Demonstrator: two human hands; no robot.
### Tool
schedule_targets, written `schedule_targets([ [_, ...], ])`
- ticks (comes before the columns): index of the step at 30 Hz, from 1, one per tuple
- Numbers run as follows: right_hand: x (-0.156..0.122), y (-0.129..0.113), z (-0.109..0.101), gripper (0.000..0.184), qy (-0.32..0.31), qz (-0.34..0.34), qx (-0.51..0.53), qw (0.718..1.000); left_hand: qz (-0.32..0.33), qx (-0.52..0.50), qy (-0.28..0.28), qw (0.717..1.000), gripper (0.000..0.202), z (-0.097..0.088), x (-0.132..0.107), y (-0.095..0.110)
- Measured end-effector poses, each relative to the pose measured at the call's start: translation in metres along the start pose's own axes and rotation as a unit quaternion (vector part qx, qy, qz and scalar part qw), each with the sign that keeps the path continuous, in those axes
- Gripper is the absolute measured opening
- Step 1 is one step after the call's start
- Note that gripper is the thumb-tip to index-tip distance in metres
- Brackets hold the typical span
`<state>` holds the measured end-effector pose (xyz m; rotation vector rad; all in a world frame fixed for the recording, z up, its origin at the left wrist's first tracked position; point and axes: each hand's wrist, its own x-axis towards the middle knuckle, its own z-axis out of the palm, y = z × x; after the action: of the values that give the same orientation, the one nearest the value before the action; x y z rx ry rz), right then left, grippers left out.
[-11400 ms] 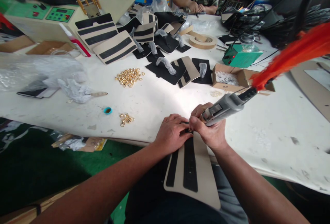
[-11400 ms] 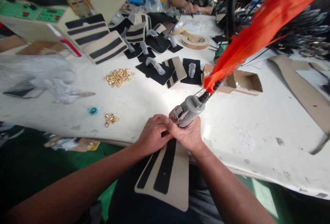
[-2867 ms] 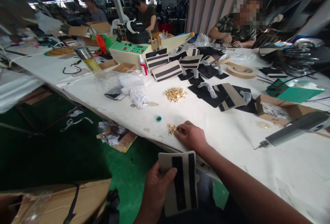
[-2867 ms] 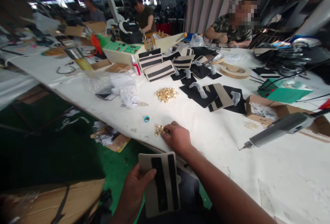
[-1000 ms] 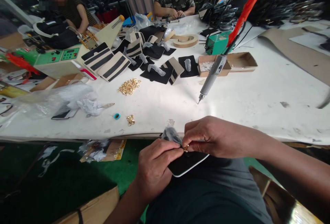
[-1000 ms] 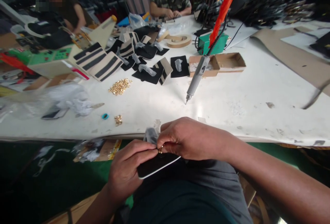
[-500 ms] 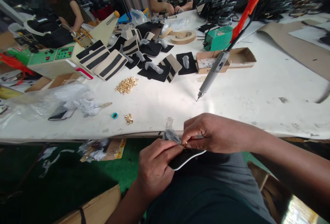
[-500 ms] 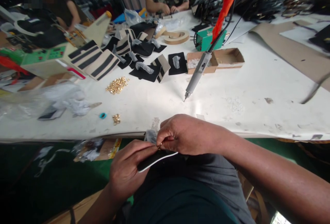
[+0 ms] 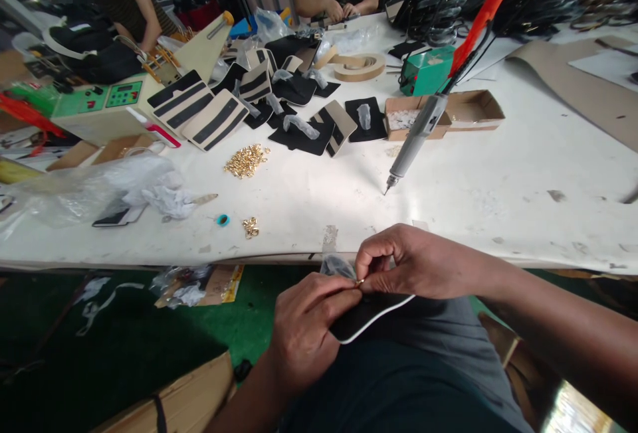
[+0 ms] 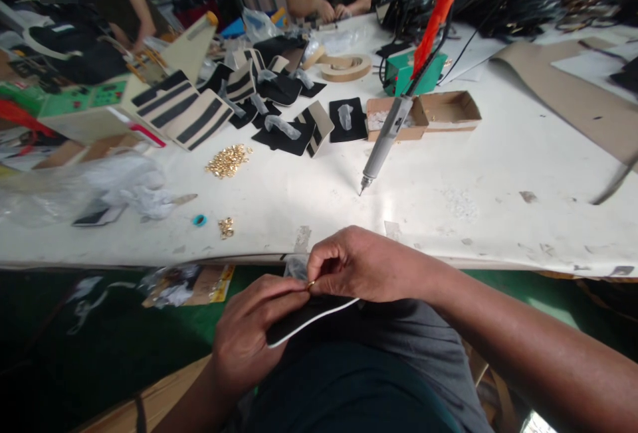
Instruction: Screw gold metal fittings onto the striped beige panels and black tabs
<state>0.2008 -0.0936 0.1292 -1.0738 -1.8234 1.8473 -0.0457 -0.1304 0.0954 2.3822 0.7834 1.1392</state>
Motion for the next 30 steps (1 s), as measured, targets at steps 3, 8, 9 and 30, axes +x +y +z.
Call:
schedule_targets([
  [3,-0.001,-0.001,-0.002,0.023,0.021,-0.010,0.031,0.999,0.007,0.007,0.008,1.000,0.029,-0.003,-0.002,0.002],
  [8,-0.008,-0.016,-0.007,0.025,0.036,-0.005,0.068,0.997,0.030,0.069,0.011,0.997,0.018,-0.014,0.004,0.009],
  [9,-0.010,-0.018,-0.008,0.025,0.031,0.000,0.066,0.997,0.039,0.076,0.006,0.996,0.017,-0.017,0.005,0.009],
  [30,-0.011,-0.023,-0.002,0.015,-0.023,-0.012,-0.003,1.000,0.045,0.090,-0.007,0.995,0.021,-0.014,0.005,0.012],
])
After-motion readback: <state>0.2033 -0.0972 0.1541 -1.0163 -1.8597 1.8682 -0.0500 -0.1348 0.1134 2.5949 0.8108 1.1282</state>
